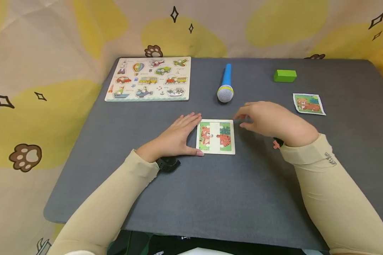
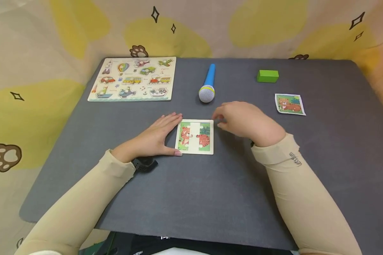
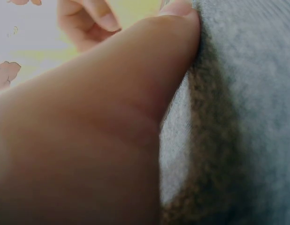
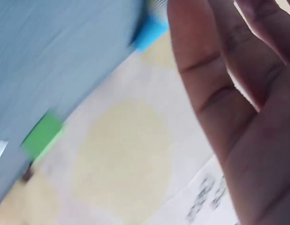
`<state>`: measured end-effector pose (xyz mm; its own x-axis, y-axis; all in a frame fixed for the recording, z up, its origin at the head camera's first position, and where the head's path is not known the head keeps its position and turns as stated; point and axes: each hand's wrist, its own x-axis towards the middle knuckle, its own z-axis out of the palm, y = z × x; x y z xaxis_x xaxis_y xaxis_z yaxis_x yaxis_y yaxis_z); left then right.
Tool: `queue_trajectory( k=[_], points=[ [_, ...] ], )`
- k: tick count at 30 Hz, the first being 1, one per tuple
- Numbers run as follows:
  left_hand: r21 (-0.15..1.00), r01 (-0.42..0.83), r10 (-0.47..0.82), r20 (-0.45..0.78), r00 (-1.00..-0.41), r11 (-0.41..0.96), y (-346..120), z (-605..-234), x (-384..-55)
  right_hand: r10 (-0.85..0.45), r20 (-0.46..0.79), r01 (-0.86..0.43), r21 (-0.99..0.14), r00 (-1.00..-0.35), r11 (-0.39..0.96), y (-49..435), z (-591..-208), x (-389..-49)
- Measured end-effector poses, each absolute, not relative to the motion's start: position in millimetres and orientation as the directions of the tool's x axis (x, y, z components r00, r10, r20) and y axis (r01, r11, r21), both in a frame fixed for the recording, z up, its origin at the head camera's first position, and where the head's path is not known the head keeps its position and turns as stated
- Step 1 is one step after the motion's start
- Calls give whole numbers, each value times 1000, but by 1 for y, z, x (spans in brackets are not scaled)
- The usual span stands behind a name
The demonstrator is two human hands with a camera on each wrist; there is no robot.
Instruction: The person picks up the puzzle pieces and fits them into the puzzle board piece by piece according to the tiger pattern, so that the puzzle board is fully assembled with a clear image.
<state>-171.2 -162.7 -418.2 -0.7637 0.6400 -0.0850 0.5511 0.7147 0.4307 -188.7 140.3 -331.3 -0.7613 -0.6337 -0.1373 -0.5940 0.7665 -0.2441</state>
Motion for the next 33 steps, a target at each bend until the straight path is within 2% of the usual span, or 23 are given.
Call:
queue_trajectory(
  k=[6, 13, 25, 29, 33],
  points=[
    [427, 544, 634, -95, -767, 722, -163, -418, -171, -505, -234, -448, -257, -831, 856, 203, -340, -207],
    [433, 530, 624, -101, -775, 729, -165, -419, -170, -425, -310, -351, -267, -851, 897, 245, -353, -221],
    [431, 528, 620, -101, -778, 732, -165, -419, -171, -399, -333, -308, -294, -854, 905, 248, -357, -228],
    [427, 531, 623, -103, -776, 732, -163, -418, -172, -436, -294, -327, -353, -851, 876, 244, -351, -222],
    [428, 536, 628, -104, -771, 728, -161, -417, -172, -432, -215, -306, -444, -876, 842, 222, -339, -209]
  ],
)
